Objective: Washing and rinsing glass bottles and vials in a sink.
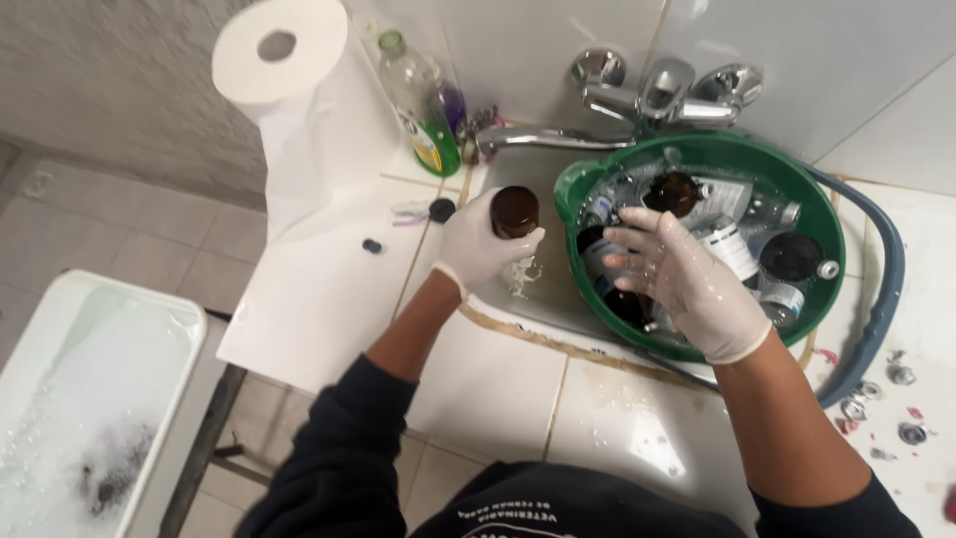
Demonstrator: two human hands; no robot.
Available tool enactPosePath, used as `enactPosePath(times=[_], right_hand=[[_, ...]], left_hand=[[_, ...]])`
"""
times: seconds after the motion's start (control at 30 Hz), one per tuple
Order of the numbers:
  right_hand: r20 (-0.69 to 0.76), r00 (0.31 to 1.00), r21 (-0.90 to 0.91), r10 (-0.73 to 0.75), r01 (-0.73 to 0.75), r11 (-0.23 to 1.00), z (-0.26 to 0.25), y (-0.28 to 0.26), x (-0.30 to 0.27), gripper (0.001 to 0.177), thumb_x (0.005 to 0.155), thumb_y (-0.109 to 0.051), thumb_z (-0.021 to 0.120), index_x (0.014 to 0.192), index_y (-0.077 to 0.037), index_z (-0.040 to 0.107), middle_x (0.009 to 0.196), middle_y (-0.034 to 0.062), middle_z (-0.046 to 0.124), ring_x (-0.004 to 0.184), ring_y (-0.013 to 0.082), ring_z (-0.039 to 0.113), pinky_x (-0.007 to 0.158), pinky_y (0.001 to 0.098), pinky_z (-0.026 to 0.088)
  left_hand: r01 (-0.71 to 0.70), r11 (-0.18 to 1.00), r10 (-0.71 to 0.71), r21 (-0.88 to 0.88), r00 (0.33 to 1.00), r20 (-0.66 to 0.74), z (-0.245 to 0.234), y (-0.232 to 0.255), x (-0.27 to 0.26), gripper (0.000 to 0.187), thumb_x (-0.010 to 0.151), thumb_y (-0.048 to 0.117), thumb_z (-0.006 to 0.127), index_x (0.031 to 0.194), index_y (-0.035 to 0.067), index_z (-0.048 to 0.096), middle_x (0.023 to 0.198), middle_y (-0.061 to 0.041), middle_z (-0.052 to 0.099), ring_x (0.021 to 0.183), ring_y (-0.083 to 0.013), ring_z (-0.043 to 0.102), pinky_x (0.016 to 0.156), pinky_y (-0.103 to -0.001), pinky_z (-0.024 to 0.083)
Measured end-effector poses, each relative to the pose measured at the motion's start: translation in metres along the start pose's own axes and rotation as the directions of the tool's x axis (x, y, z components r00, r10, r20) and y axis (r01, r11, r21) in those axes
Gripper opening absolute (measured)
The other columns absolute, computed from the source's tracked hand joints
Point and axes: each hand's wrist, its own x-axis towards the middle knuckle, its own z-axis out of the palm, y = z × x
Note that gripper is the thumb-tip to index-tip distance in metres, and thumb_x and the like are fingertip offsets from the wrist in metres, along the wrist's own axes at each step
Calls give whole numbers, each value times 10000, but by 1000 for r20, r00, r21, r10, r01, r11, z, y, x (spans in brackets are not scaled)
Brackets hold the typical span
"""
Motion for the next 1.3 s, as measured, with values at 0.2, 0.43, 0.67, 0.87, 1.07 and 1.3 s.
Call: enactPosePath(times=[0.2,0.43,0.67,0.87,1.07,1.3], right_hand=[[16,1000,6,-7,7,1000,-8,7,-3,636,1034,-490,391,1495,-56,444,1440,157,573,1163,238,587,977,424,463],[-4,1000,-4,-17,17,1000,-8,6,-1,646,1029,-508,387,1495,-65,450,1439,150,570,1156,233,588,970,424,460],[-2,1000,-5,-12,12,1000,-2,5,4,628,1031,-493,388,1479,-61,464,1425,153,580,1143,239,587,959,429,467],[4,1000,3,8,-8,1000,0,8,8,613,1032,-479,401,1460,-48,479,1411,155,590,1135,235,594,939,413,476],[-22,999,-77,37,-38,996,0,13,14,491,1023,-377,493,1382,-54,584,1297,109,661,1033,189,621,856,348,490],[-43,992,-596,-115,67,800,39,16,30,415,897,-218,715,1299,-118,686,1141,9,731,904,76,638,822,261,534]], left_hand=[[12,994,-6,-112,999,51,-1,3,-2,428,785,335,837,1084,62,699,947,-53,772,844,-154,749,809,-290,606],[-87,996,86,37,996,24,-7,1,3,430,789,330,853,1104,70,715,975,-49,775,865,-136,749,828,-279,603],[-30,998,33,-47,998,62,-15,6,4,464,763,312,855,1123,70,691,992,-47,768,894,-136,729,849,-281,587],[9,999,-4,-51,995,98,-14,12,-1,441,764,292,851,1110,70,690,960,-35,757,865,-119,716,836,-270,582],[-47,996,53,-73,995,82,-13,14,-12,422,779,261,848,1109,50,692,960,-37,744,868,-120,705,840,-270,583],[209,570,-179,-795,975,128,1,-31,-22,398,893,220,759,1234,54,640,1101,-55,728,921,-166,710,732,-305,562]])
